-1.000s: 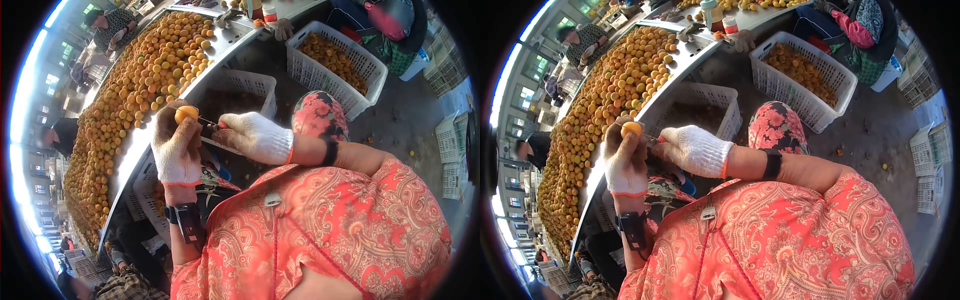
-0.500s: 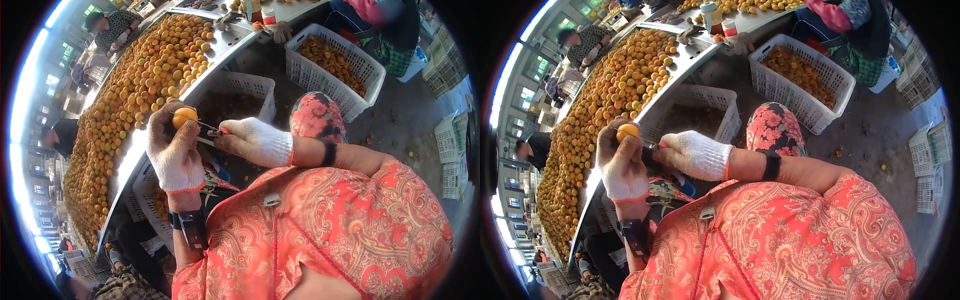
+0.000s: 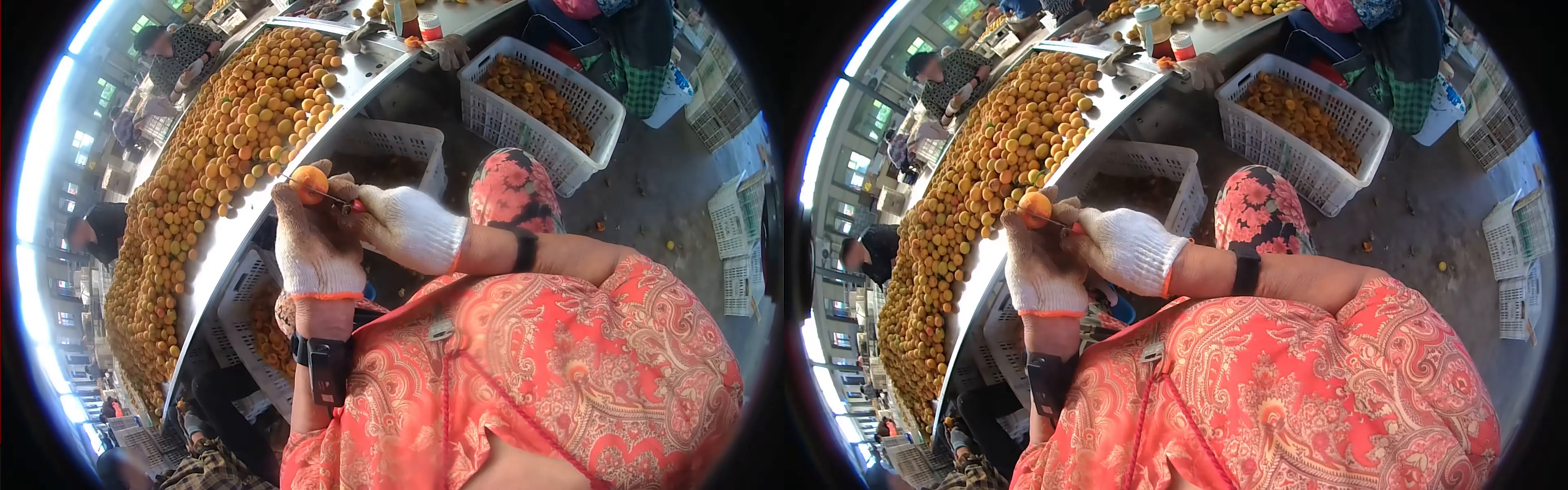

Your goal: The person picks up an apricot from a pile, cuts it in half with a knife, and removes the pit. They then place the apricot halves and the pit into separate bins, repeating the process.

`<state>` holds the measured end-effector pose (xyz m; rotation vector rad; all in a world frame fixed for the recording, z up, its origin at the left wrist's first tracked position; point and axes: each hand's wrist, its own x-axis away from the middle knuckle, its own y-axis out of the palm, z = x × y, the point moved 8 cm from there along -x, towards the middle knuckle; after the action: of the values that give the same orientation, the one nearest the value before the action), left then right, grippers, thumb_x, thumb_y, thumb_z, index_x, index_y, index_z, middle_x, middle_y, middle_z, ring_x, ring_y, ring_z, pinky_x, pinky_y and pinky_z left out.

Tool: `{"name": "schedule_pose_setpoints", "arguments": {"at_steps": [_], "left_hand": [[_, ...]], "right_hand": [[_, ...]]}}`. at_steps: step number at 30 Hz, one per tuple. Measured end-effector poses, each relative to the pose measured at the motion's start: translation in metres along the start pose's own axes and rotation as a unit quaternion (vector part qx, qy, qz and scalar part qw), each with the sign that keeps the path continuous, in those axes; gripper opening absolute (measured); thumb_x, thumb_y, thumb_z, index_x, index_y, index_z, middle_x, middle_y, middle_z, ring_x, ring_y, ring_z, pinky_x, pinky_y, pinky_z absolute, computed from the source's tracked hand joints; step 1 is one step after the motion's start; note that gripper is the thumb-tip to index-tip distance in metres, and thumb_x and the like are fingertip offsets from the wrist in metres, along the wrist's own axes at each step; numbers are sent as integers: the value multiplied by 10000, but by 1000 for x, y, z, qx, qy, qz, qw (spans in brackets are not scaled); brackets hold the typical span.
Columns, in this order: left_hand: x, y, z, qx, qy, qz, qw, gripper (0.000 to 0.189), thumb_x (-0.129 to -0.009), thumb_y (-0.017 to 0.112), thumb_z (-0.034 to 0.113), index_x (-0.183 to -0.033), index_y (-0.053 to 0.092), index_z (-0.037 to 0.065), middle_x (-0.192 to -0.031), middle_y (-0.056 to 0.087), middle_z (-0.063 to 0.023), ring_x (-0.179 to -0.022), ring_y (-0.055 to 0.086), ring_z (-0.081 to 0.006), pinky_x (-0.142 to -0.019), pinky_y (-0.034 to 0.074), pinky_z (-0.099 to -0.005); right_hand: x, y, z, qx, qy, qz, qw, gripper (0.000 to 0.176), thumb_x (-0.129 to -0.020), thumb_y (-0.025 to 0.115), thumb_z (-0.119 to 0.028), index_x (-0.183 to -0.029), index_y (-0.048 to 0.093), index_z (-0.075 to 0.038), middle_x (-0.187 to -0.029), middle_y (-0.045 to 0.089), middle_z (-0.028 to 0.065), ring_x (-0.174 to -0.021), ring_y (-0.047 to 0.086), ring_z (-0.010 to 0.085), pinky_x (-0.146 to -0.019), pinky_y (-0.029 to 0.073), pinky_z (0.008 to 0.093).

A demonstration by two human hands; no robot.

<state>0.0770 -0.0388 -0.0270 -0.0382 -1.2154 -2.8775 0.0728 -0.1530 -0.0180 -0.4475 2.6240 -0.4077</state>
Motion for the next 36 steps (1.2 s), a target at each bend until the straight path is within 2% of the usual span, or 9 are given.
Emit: {"name": "schedule_pose_setpoints", "arguments": {"at_steps": [8, 11, 13, 17, 24, 27, 31, 33, 36], "left_hand": [[1, -1, -1, -95, 21, 10, 995, 585, -971, 534, 555, -1192, 559, 14, -1116, 609, -158, -972, 599, -231, -820, 486, -300], [-2, -8, -6, -62, -28, 98, 993, 589, -981, 498, 572, -1151, 572, 12, -1110, 621, -160, -980, 592, -234, -856, 483, -311], [-8, -2, 5, -148, 5, 21, 989, 574, -981, 511, 560, -1221, 562, 41, -1033, 655, -119, -922, 600, -217, -775, 508, -335], [-8, -3, 14, -272, 115, 48, 954, 425, -1004, 566, 370, -1239, 552, 16, -1024, 654, -98, -905, 584, -172, -828, 480, -281], [-11, 2, 0, -86, 21, 1, 996, 344, -1016, 553, 302, -1167, 589, -5, -955, 645, -81, -897, 588, -152, -782, 487, -280], [-19, -13, 11, -224, 72, 96, 967, 354, -1008, 575, 339, -1143, 589, 11, -948, 641, -90, -863, 599, -173, -766, 500, -303], [-21, -21, 6, -209, 93, 65, 971, 395, -985, 608, 380, -1167, 564, 33, -954, 639, -97, -848, 609, -195, -741, 510, -314], [-19, -21, -12, -31, -6, 65, 997, 417, -967, 631, 393, -1188, 545, 50, -959, 637, -98, -855, 615, -209, -728, 513, -313], [-23, -28, -16, -5, -37, 87, 995, 426, -973, 598, 444, -1161, 550, 64, -953, 639, -105, -864, 616, -223, -734, 516, -324]], "right_hand": [[-2, 1, 8, 82, 60, -47, 994, 341, -960, 570, -338, -1038, 594, -7, -899, 676, 244, -886, 659, 418, -746, 523, 476], [-4, -1, 6, 62, 43, -22, 997, 356, -966, 563, -357, -1023, 597, -8, -893, 673, 250, -885, 657, 423, -737, 518, 479], [-2, -5, 6, 47, 52, -18, 997, 359, -967, 561, -364, -1016, 597, -10, -887, 670, 251, -883, 655, 426, -732, 515, 484], [-4, 2, 23, -27, 74, -13, 997, 371, -970, 556, -380, -996, 591, -11, -866, 659, 260, -872, 645, 442, -716, 505, 500], [-6, 5, 21, 37, 60, -5, 998, 372, -982, 537, -383, -978, 584, -14, -856, 644, 270, -866, 628, 462, -708, 496, 510], [-8, 3, 25, 29, 70, -2, 997, 354, -979, 540, -365, -1005, 574, -14, -860, 648, 266, -872, 634, 456, -715, 499, 510], [-7, 12, 34, 11, 92, -26, 995, 341, -971, 554, -343, -1019, 568, -6, -879, 657, 267, -879, 642, 448, -722, 507, 504], [-9, 15, 37, 19, 95, -33, 995, 340, -969, 559, -338, -1013, 570, -1, -881, 660, 265, -885, 643, 446, -727, 510, 499], [-12, 16, 39, 26, 86, -20, 996, 342, -966, 565, -336, -997, 577, 5, -872, 661, 262, -884, 644, 443, -729, 513, 492]]}}
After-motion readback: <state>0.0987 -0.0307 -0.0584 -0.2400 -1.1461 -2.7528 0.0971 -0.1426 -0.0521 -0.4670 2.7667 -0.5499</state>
